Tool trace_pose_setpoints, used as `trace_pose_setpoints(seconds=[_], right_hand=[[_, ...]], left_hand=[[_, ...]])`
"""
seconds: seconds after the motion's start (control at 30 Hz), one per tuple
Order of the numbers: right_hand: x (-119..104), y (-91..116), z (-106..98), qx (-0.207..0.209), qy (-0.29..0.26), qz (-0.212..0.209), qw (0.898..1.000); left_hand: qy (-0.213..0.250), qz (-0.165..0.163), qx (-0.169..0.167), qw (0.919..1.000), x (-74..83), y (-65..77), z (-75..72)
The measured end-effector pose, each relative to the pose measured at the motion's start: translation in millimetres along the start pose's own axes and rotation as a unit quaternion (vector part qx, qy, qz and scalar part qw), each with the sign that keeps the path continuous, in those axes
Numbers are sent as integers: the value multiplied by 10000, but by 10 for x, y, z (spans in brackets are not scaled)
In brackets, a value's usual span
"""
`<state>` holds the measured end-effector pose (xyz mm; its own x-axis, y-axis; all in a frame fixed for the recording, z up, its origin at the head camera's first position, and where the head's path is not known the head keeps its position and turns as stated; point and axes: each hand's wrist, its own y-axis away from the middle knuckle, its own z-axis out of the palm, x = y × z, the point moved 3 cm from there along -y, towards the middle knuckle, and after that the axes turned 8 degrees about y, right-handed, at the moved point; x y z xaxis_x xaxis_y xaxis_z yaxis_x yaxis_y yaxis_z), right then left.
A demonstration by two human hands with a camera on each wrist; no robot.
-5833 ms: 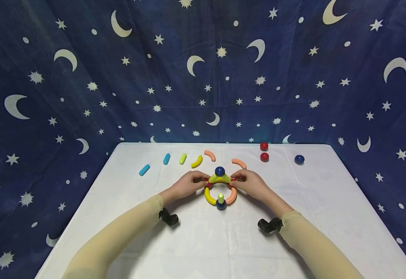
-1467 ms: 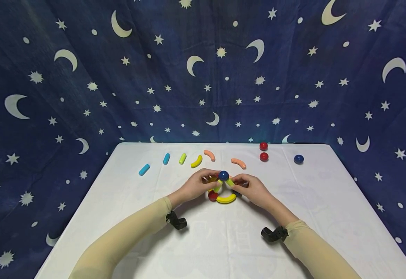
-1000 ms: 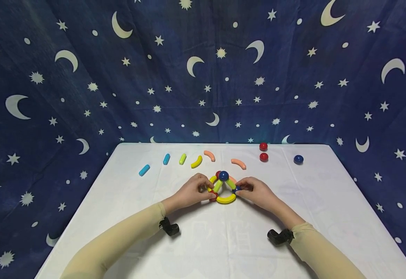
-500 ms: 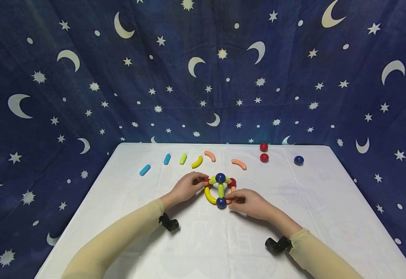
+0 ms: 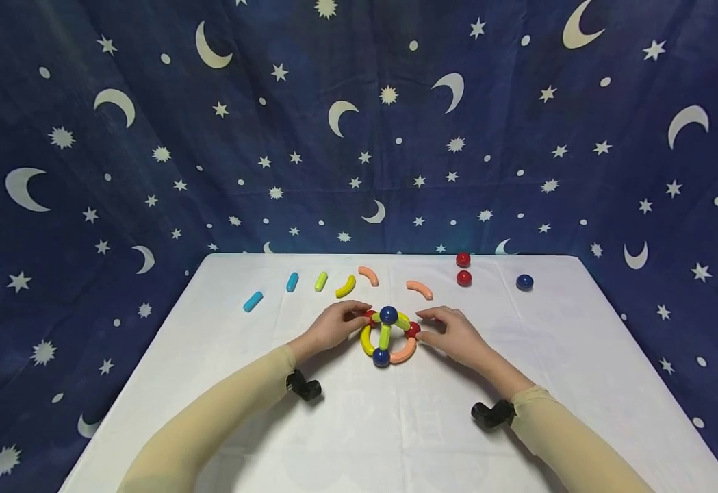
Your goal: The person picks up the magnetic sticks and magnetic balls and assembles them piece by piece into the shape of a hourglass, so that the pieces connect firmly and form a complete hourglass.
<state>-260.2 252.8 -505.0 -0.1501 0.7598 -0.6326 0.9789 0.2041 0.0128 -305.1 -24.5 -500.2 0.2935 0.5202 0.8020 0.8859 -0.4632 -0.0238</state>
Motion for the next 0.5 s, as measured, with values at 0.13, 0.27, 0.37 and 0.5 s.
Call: trace_pose_setpoints(seconds=[0.13, 0.27, 0.37, 0.5], right_hand=[[37, -43, 40, -302, 26, 71, 9995], [30, -60, 43, -288, -210, -105, 9993], [35, -72, 49, -349, -308, -129, 9988], [49, -78, 65, -439, -347, -58, 9984]], left_hand=[[128, 19, 123, 9998, -38, 55, -142], [-178, 94, 566, 9982, -121, 152, -443], [-761, 62, 1036, 9917, -246, 251, -747], [-1392, -333, 1609, 9765, -467, 397, -1166]])
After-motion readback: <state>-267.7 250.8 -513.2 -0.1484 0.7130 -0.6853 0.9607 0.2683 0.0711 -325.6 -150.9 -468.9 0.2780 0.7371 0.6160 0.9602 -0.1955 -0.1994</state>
